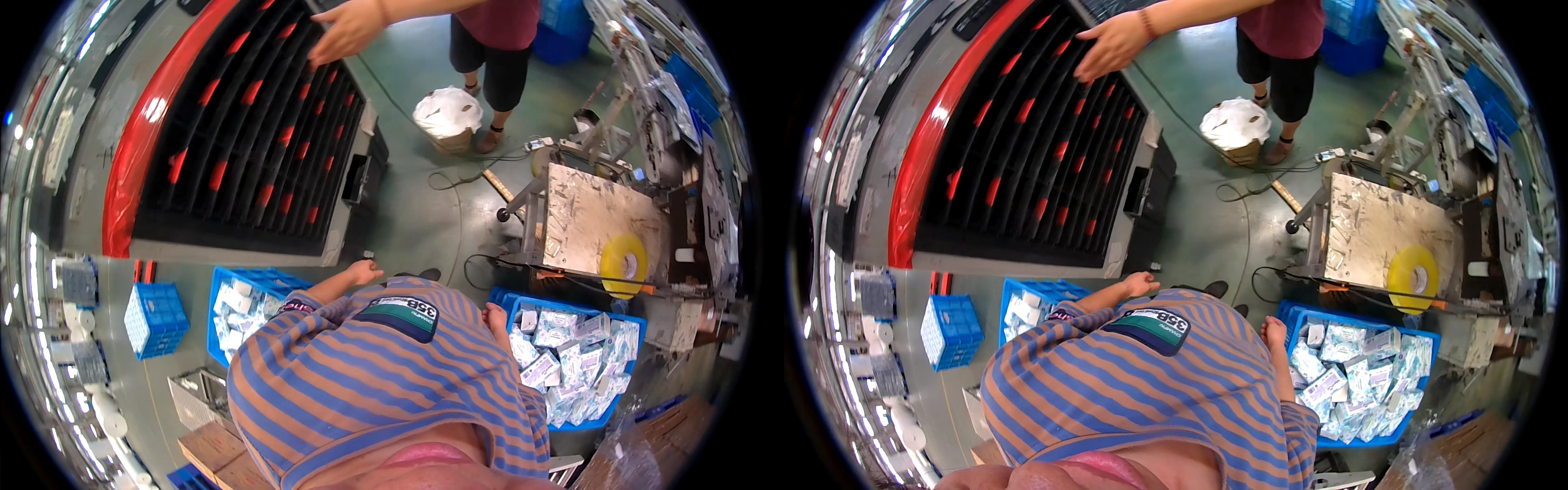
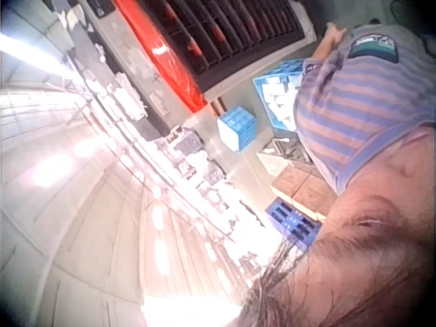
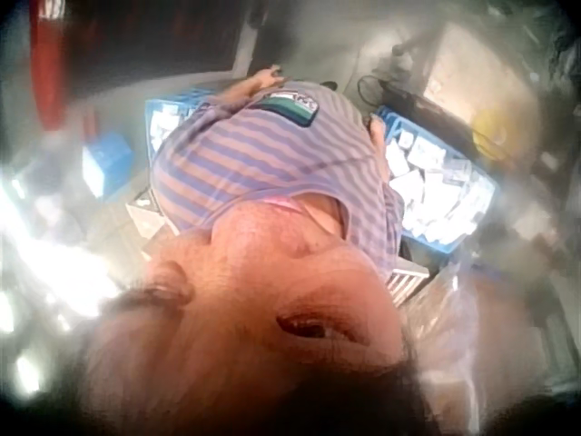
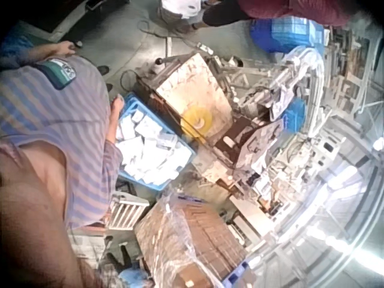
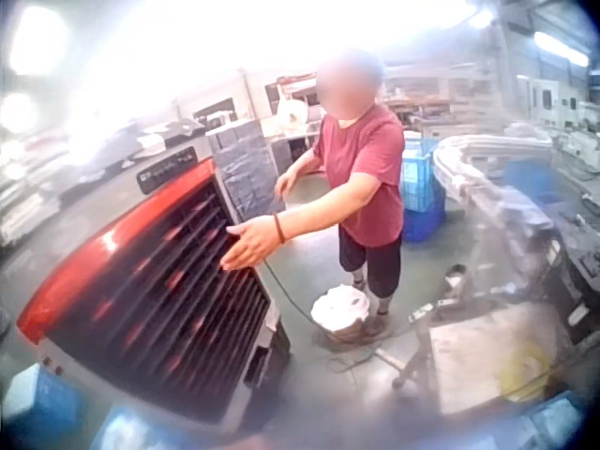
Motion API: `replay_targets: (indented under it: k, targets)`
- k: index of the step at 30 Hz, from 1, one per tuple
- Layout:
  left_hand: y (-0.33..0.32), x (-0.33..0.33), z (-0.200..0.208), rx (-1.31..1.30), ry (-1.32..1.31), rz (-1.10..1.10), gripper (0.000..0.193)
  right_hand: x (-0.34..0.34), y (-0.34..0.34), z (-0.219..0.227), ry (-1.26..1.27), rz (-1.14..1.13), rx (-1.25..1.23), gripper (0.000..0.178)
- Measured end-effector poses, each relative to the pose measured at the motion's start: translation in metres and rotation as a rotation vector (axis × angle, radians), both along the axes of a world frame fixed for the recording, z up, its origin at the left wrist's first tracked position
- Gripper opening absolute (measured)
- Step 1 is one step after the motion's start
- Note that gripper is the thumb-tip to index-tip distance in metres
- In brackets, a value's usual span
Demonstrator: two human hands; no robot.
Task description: The person packs small white packages from a blue bin into a cardboard box. They arrange the items in rows within the box, close the flaps, and place the finished box onto a stack. The process is repeated with a second box.
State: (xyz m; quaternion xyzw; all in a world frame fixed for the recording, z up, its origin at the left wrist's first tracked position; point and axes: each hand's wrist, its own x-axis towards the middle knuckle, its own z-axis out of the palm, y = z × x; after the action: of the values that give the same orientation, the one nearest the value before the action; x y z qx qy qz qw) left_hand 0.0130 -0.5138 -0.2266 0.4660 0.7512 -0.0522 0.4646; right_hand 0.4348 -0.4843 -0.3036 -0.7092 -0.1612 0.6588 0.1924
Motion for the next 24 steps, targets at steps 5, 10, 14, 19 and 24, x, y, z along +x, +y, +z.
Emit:
replay_targets:
  k: [5, 10, 14, 19, 24]
  targets:
    - [0.007, -0.015, -0.025, 0.026, -0.034, -0.075, 0.048, -0.01, -0.01, -0.006, 0.005, -0.011, 0.072, 0.013]
    - [0.036, -0.017, -0.035, 0.02, -0.084, -0.106, 0.057, -0.005, -0.024, 0.004, -0.03, -0.191, 0.018, 0.008]
    - [0.066, -0.017, -0.042, -0.004, -0.127, -0.154, 0.059, -0.005, -0.04, 0.014, -0.082, -0.239, 0.041, 0.007]
    - [0.1, -0.011, -0.027, 0.036, -0.111, -0.221, 0.059, -0.023, -0.058, 0.007, -0.181, -0.139, 0.127, 0.012]
    - [0.125, -0.013, -0.023, 0.08, -0.114, -0.258, 0.056, -0.036, -0.064, -0.006, -0.195, -0.117, 0.181, 0.012]
